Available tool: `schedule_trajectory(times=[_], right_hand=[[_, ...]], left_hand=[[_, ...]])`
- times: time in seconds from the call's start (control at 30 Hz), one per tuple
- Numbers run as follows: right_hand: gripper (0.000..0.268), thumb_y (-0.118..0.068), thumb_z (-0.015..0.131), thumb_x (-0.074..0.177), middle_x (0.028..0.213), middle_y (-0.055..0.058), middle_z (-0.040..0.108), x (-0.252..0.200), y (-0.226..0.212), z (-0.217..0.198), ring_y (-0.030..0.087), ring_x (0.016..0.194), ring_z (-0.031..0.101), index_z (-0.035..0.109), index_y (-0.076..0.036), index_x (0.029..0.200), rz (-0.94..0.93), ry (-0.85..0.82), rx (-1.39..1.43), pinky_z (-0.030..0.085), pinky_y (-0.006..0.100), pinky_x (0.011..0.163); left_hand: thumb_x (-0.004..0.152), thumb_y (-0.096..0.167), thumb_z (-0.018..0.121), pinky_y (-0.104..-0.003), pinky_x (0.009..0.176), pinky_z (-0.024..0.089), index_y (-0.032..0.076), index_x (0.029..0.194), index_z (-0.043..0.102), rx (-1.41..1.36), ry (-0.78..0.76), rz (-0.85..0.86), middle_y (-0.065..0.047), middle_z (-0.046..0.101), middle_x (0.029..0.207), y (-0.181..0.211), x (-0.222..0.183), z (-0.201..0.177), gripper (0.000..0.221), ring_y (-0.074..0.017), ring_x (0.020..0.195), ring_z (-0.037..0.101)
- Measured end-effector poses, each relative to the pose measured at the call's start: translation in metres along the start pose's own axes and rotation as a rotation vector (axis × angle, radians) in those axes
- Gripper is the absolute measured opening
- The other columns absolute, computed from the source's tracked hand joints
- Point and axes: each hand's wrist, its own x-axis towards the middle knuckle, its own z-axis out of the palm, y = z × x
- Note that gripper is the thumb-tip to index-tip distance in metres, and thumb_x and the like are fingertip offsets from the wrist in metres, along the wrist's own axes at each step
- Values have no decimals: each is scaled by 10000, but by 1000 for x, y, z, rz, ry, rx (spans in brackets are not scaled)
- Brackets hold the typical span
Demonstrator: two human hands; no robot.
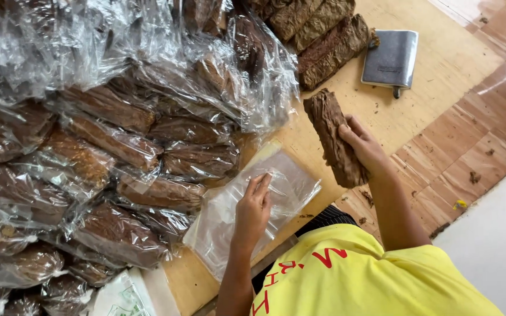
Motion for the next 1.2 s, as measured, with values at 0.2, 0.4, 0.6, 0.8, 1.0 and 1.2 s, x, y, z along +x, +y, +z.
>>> schedule_trajectory(times=[0.2, 0.4, 0.6, 0.8, 1.0, 1.2], right_hand=[[503, -217, 697, 914, 1047, 124, 693, 10, 49, 16, 233, 910, 658, 511, -114, 1370, -345, -211, -360, 538, 413, 821], [555, -310, 603, 941, 1251, 198, 633, -12, 56, 48, 233, 839, 721, 379, -103, 1405, -447, -556, -711, 696, 332, 673], [659, -426, 605, 965, 1314, 264, 506, -11, 65, 51, 203, 804, 677, 258, -80, 1406, -511, -772, -621, 696, 290, 650], [566, -49, 624, 943, 1308, 308, 502, -1, 55, 50, 259, 849, 752, 244, -89, 1361, -638, -679, -333, 758, 317, 634], [721, 78, 553, 965, 1244, 227, 495, -15, 26, 47, 90, 591, 603, 217, -162, 1557, -901, -992, -141, 561, 174, 483], [656, -25, 614, 1004, 1599, 207, 357, -3, 38, 34, 345, 1342, 562, 305, -128, 1573, -461, -1370, -135, 584, 454, 1059]], left_hand=[[889, -26, 634, -387, 890, 584, 99, 1420, 594, -81, 118, 54, -100, 610, 1299, 43, 6, -24, 547, -320, 1048, 706], [882, -63, 621, -452, 676, 619, 44, 1293, 611, -65, 162, -48, -137, 588, 1316, 60, -2, -41, 425, -353, 751, 711], [852, -86, 635, -478, 618, 623, 24, 1105, 639, -91, 188, -74, -150, 586, 1318, 67, -9, -49, 276, -369, 681, 705], [847, -113, 648, -285, 551, 649, 100, 1412, 513, 75, 208, -79, -109, 575, 1324, 68, -6, -67, 619, -182, 604, 650], [876, -128, 604, -183, 406, 586, 96, 1523, 422, 133, 151, -242, -129, 548, 1407, 88, 0, -96, 708, -86, 569, 592], [929, 219, 458, -343, 503, 561, 107, 1560, 361, 82, 27, -154, -96, 481, 1470, 89, -11, -104, 647, -182, 594, 602]])
